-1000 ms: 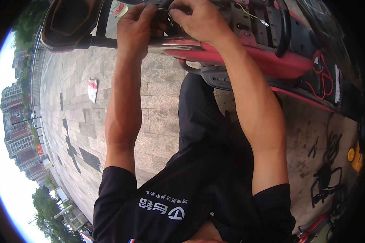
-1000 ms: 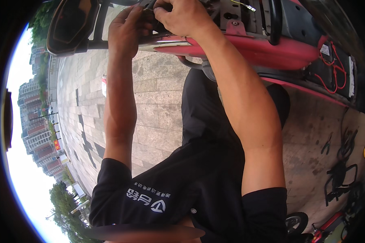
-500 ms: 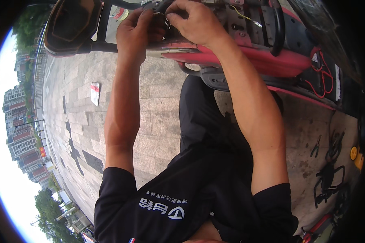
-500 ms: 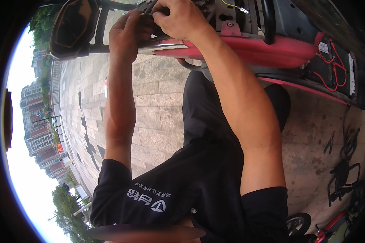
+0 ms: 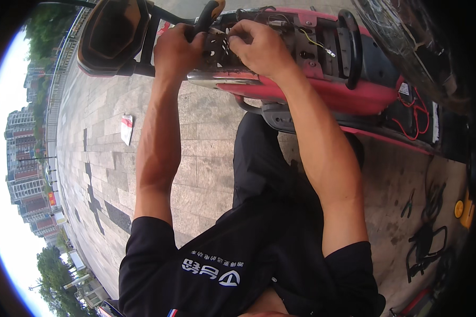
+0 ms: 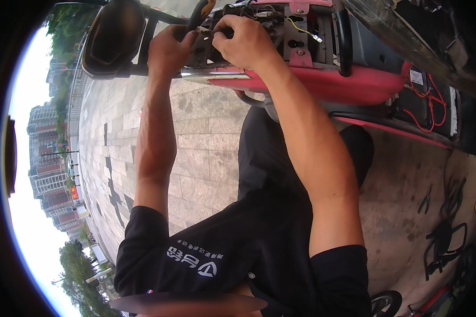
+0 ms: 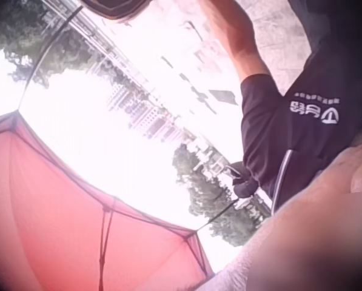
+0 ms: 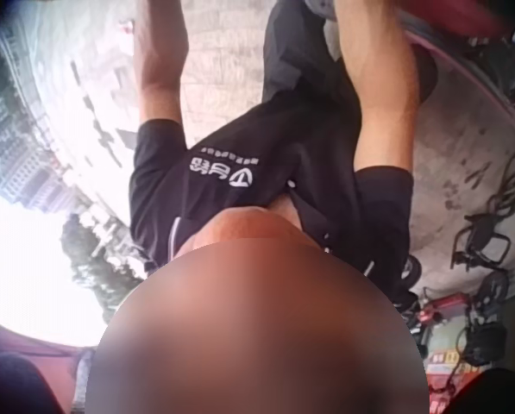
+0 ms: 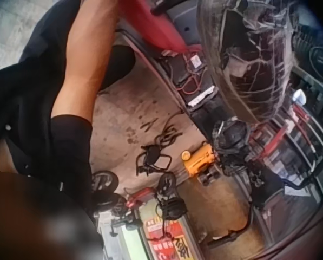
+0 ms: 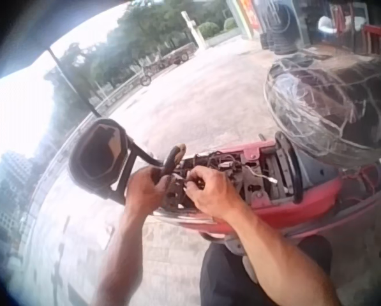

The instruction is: The person repairs the wiring of a pink electric scooter. They use pliers to strip and cut wires, a screwdriver to adjust components, and scissors to trim excess material. The person also handles a small connector and a spring-like component.

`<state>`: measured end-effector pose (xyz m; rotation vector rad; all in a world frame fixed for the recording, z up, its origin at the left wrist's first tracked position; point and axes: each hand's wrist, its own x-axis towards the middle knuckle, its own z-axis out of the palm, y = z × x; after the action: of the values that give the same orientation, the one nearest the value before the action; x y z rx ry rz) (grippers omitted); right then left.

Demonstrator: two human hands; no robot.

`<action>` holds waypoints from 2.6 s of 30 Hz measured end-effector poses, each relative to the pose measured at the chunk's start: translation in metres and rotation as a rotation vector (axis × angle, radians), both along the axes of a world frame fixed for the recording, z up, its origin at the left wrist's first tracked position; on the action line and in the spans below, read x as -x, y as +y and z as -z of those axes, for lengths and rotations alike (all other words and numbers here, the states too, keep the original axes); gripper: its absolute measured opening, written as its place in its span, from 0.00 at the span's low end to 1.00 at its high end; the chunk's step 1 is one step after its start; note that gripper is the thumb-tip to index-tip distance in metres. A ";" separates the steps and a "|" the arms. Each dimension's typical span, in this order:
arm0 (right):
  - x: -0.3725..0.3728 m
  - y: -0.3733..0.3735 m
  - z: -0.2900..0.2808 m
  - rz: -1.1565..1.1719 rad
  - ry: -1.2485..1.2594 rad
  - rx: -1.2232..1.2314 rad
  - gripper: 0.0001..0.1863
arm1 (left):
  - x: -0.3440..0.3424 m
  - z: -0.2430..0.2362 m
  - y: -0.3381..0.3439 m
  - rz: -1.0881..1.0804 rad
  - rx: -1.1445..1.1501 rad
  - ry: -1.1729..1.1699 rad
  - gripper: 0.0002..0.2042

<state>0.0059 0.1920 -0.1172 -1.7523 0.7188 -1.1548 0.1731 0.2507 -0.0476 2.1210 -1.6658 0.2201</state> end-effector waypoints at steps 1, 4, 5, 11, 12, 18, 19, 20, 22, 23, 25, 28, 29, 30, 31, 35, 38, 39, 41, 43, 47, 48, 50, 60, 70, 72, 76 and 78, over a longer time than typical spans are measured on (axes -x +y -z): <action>0.000 0.000 0.000 0.001 -0.017 -0.010 0.11 | -0.004 -0.003 -0.002 -0.045 0.054 0.006 0.17; 0.000 0.001 -0.002 -0.028 -0.043 -0.063 0.12 | -0.012 -0.001 -0.007 -0.129 -0.025 -0.097 0.18; 0.001 0.001 -0.002 -0.057 -0.034 -0.097 0.11 | -0.013 0.002 -0.010 -0.153 0.015 -0.138 0.18; 0.001 0.001 -0.001 -0.009 -0.032 -0.007 0.11 | -0.015 0.004 -0.014 -0.177 0.007 -0.235 0.21; 0.001 0.001 -0.001 -0.009 -0.035 -0.009 0.11 | -0.010 0.003 -0.012 -0.094 0.146 -0.252 0.19; 0.001 0.001 -0.003 -0.011 -0.041 0.030 0.10 | 0.026 0.004 0.017 0.049 0.157 0.473 0.18; 0.002 0.002 -0.003 0.006 -0.035 0.046 0.10 | 0.030 0.006 0.018 0.073 0.103 0.670 0.18; 0.000 0.003 -0.004 -0.028 -0.063 0.046 0.10 | 0.033 0.008 0.016 0.089 0.042 0.877 0.19; 0.000 0.003 -0.002 -0.032 -0.043 -0.009 0.11 | 0.039 0.018 0.017 0.118 0.141 1.071 0.17; 0.001 0.004 0.000 -0.012 -0.049 0.047 0.12 | 0.039 0.022 0.016 0.146 0.179 1.107 0.16; -0.003 0.004 0.001 0.033 -0.098 0.119 0.11 | 0.040 0.029 0.016 0.210 0.244 1.142 0.15; -0.010 0.006 0.001 0.111 -0.090 0.142 0.10 | 0.039 0.035 0.018 0.263 0.304 1.116 0.14; -0.011 0.006 0.002 0.138 -0.101 0.169 0.09 | 0.038 0.037 0.019 0.254 0.310 1.113 0.14; -0.013 0.007 0.002 0.159 -0.075 0.161 0.09 | 0.037 0.038 0.019 0.215 0.314 1.109 0.13; -0.014 0.009 0.003 0.186 -0.101 0.192 0.09 | 0.035 0.039 0.020 0.255 0.315 1.082 0.13; -0.013 0.013 0.004 0.198 -0.053 0.194 0.10 | 0.036 0.043 0.021 0.275 0.353 1.067 0.14; -0.010 0.012 0.001 0.160 -0.033 0.161 0.11 | 0.034 0.040 0.023 0.247 0.286 1.100 0.14; -0.009 0.012 0.000 0.151 0.000 0.134 0.11 | 0.034 0.040 0.024 0.318 0.271 1.095 0.14; -0.008 0.012 -0.003 0.155 -0.011 0.146 0.11 | 0.033 0.043 0.024 0.361 0.324 1.079 0.15; -0.006 0.015 -0.004 0.125 0.051 0.100 0.12 | 0.029 0.045 0.023 0.388 0.325 1.089 0.15; -0.005 0.020 -0.007 0.126 0.107 0.075 0.10 | 0.021 0.050 0.020 0.377 0.321 1.109 0.17; -0.005 0.021 -0.007 0.124 0.128 0.077 0.10 | 0.019 0.051 0.020 0.368 0.316 1.102 0.17; -0.005 0.021 -0.008 0.097 0.205 0.076 0.11 | 0.015 0.049 0.019 0.268 0.285 1.133 0.17; -0.012 0.017 -0.005 0.141 0.183 0.088 0.12 | 0.016 0.051 0.020 0.306 0.290 0.950 0.15; -0.007 0.018 0.000 0.209 -0.089 0.222 0.07 | 0.035 0.050 0.029 0.431 0.349 1.052 0.14; -0.003 0.019 -0.002 0.169 -0.064 0.204 0.07 | 0.036 0.052 0.028 0.503 0.366 1.093 0.13; -0.004 0.023 -0.010 0.245 -0.044 0.313 0.09 | 0.038 0.053 0.027 0.547 0.422 0.911 0.12; -0.004 0.026 -0.014 0.280 -0.013 0.357 0.11 | 0.038 0.052 0.028 0.539 0.395 0.913 0.14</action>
<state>0.0096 0.2179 -0.1028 -1.9773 0.8062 -1.5603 0.1346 0.2788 -0.0994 1.1253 -1.3752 -0.4782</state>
